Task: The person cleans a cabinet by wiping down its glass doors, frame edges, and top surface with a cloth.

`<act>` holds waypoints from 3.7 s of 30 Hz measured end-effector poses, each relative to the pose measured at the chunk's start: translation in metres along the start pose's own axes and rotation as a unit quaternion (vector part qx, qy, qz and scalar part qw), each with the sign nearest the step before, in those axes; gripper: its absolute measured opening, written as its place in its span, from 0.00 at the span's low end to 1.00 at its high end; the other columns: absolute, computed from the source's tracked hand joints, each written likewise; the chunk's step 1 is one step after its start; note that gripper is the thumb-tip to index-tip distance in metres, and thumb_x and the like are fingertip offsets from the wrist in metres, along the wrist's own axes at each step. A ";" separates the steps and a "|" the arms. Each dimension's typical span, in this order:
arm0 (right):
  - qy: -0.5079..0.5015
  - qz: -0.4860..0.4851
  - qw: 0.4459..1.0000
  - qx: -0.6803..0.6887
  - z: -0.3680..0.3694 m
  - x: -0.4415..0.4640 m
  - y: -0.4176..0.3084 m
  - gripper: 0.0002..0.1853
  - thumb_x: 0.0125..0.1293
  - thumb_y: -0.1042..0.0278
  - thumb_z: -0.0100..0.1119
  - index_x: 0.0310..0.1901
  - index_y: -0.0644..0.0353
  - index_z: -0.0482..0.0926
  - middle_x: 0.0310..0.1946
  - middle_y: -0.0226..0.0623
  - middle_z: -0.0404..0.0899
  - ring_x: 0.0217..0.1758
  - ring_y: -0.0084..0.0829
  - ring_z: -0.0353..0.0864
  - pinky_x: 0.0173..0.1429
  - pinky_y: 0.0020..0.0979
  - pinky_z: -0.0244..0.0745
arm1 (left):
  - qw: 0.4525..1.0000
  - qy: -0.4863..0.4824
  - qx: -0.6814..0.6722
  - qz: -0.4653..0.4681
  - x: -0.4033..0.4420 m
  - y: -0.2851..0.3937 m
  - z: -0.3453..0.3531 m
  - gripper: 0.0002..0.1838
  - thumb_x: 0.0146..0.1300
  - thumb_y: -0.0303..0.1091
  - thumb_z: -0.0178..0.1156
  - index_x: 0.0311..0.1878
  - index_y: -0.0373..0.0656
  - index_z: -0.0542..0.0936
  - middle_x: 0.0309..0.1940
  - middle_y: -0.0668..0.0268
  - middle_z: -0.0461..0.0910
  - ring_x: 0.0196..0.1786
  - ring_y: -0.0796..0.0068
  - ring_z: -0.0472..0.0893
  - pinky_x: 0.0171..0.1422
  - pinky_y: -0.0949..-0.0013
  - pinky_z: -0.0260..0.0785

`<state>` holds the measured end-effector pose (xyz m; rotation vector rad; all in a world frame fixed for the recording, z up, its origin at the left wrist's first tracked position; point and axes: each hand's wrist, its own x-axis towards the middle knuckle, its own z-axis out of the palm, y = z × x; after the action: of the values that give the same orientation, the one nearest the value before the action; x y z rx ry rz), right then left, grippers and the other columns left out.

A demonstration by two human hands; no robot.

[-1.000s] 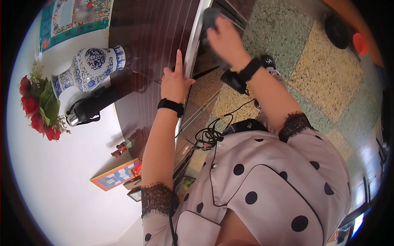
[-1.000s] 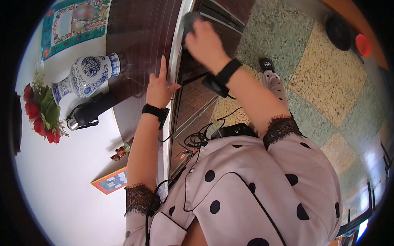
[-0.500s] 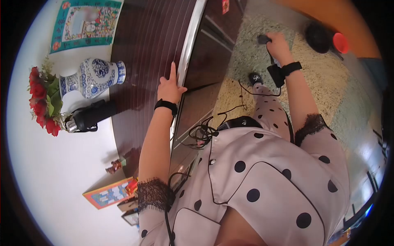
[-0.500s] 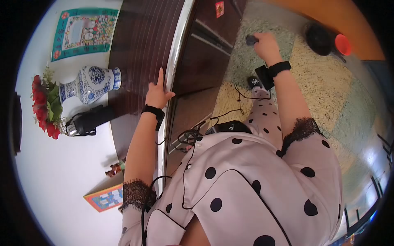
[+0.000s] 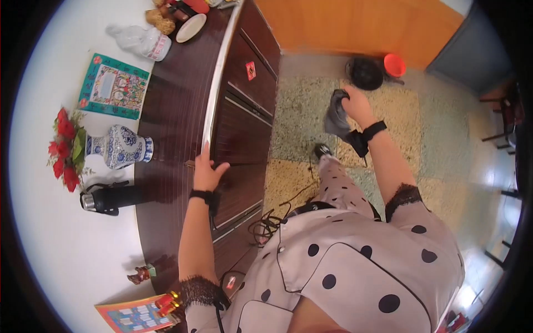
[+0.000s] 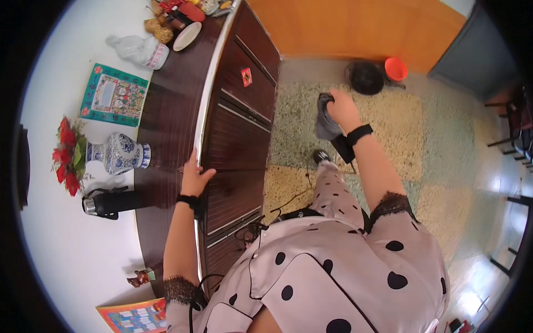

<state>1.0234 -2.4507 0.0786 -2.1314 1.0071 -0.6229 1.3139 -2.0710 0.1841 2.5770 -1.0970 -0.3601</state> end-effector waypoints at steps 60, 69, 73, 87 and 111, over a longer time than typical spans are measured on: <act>-0.596 -0.250 0.655 0.393 -0.163 -0.112 -0.053 0.21 0.67 0.69 0.58 0.59 0.63 0.67 0.47 0.30 0.74 0.49 0.21 0.73 0.53 0.25 0.70 | 0.667 0.360 -0.626 -0.181 -0.190 0.449 0.130 0.13 0.67 0.35 0.59 0.50 0.38 0.77 0.38 0.68 0.79 0.39 0.80 0.77 0.44 0.73 0.74; -0.578 -0.087 0.689 0.427 -0.181 -0.079 -0.045 0.15 0.69 0.64 0.58 0.52 0.64 0.75 0.44 0.32 0.79 0.45 0.24 0.77 0.50 0.26 0.72 | 0.801 0.363 -0.395 -0.265 -0.216 0.420 0.178 0.54 0.46 0.50 0.75 0.71 0.38 0.57 0.64 0.49 0.68 0.67 0.59 0.68 0.68 0.58 0.64; -0.612 0.030 0.632 0.474 -0.217 -0.080 -0.064 0.16 0.70 0.59 0.55 0.50 0.64 0.75 0.45 0.35 0.79 0.46 0.27 0.79 0.50 0.30 0.75 | 0.863 0.237 -0.351 -0.276 -0.218 0.446 0.170 0.50 0.51 0.47 0.73 0.71 0.38 0.57 0.67 0.46 0.64 0.70 0.54 0.64 0.69 0.60 0.62; -0.410 -0.323 0.852 -0.031 -0.101 -0.112 -0.015 0.34 0.60 0.45 0.63 0.53 0.72 0.71 0.46 0.53 0.78 0.51 0.46 0.78 0.52 0.40 0.73 | 0.683 0.406 -0.576 -0.194 -0.245 0.408 0.175 0.13 0.65 0.32 0.60 0.50 0.36 0.76 0.42 0.66 0.79 0.45 0.78 0.77 0.51 0.71 0.70; -0.833 -0.161 0.452 0.274 0.037 -0.540 -0.293 0.13 0.69 0.68 0.55 0.51 0.66 0.77 0.41 0.28 0.80 0.43 0.18 0.76 0.49 0.23 0.72 | 0.505 0.638 -0.509 -0.279 -0.678 0.203 0.090 0.15 0.66 0.25 0.57 0.55 0.34 0.72 0.48 0.64 0.79 0.49 0.77 0.79 0.52 0.73 0.73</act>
<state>0.8706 -1.8684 0.2068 -1.2179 -0.6988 0.9344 0.6940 -1.7252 0.2503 1.2300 0.4871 0.5956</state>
